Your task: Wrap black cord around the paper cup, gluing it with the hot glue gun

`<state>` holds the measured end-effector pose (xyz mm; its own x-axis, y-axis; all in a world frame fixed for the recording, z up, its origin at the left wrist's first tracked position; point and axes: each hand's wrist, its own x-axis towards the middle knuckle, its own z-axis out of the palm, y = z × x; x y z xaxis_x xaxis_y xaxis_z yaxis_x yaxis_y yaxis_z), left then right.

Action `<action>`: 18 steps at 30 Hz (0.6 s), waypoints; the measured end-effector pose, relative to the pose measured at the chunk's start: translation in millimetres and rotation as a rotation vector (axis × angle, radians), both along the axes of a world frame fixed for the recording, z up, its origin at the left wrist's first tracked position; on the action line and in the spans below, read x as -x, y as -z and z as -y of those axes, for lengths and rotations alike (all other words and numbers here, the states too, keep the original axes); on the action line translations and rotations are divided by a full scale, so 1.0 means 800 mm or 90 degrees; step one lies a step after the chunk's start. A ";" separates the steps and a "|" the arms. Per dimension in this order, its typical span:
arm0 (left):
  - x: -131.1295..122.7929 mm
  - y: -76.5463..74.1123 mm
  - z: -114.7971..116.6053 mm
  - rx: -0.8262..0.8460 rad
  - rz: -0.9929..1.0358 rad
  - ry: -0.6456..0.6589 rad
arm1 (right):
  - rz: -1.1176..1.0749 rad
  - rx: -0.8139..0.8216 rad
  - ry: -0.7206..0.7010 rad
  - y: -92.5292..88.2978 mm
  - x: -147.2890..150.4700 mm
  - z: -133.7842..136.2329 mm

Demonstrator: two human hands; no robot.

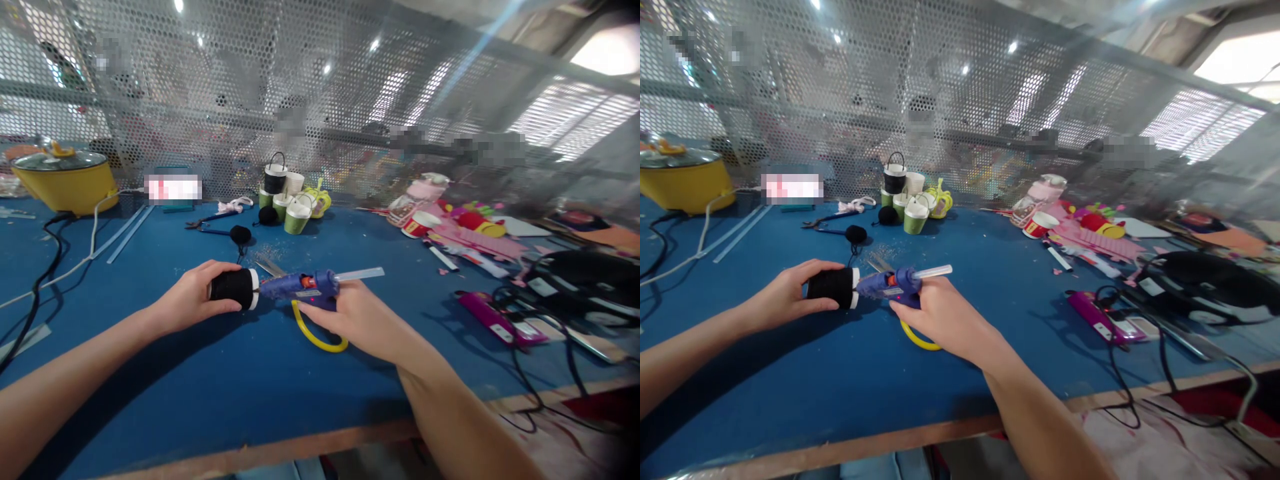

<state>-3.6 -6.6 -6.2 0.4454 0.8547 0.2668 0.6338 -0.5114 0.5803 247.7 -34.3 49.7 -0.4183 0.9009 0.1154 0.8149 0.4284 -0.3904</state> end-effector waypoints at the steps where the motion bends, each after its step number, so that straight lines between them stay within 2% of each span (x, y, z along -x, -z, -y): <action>1: 0.000 0.000 0.000 0.001 0.001 0.000 | 0.002 0.000 0.002 0.000 0.000 0.000; 18: -0.001 -0.001 0.000 0.031 0.008 -0.032 | 0.000 -0.006 -0.019 -0.002 0.002 0.001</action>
<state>-3.0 -6.7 -5.1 0.3977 0.8883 0.2299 0.6506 -0.4496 0.6120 245.8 -35.2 51.6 -0.4444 0.8872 0.1240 0.8020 0.4556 -0.3863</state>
